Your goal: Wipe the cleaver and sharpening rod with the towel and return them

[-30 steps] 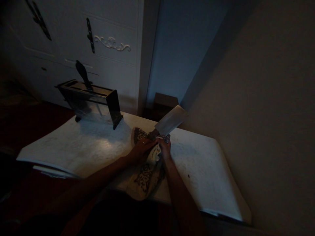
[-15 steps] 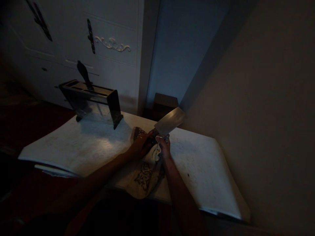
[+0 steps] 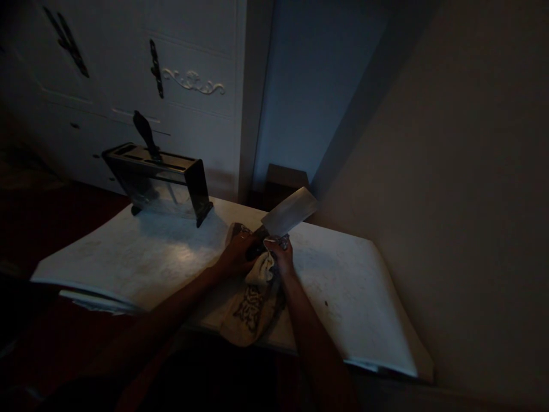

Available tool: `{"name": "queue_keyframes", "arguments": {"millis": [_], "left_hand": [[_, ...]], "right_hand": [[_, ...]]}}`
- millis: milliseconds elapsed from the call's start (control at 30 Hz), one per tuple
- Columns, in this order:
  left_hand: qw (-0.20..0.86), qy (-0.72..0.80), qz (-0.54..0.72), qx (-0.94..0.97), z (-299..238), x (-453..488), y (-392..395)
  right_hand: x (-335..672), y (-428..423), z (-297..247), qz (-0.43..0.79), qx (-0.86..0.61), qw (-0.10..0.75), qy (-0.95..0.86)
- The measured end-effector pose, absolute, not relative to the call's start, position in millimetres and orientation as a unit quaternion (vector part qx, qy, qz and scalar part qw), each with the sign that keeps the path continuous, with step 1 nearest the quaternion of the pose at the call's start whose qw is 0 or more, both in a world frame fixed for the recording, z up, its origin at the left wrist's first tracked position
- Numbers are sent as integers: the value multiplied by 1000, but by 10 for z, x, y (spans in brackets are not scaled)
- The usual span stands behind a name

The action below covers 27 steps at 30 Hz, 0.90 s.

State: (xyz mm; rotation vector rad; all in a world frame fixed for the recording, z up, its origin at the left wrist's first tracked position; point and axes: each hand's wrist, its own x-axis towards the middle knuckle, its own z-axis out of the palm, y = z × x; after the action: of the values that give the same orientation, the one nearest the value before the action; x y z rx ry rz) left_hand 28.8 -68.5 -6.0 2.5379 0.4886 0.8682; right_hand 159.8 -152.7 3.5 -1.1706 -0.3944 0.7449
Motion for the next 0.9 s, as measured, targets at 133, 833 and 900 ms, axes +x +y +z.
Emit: {"name": "queue_keyframes", "arguments": {"millis": [133, 833, 900], "left_hand": [[206, 191, 297, 913, -46, 266, -649], [178, 118, 339, 916, -11, 95, -529], [168, 116, 362, 909, -22, 72, -529]], "right_hand": [[1598, -1524, 16, 340, -527, 755, -190], [1753, -1533, -87, 309, -527, 773, -170], [1774, -1532, -112, 307, -527, 772, -180]]}}
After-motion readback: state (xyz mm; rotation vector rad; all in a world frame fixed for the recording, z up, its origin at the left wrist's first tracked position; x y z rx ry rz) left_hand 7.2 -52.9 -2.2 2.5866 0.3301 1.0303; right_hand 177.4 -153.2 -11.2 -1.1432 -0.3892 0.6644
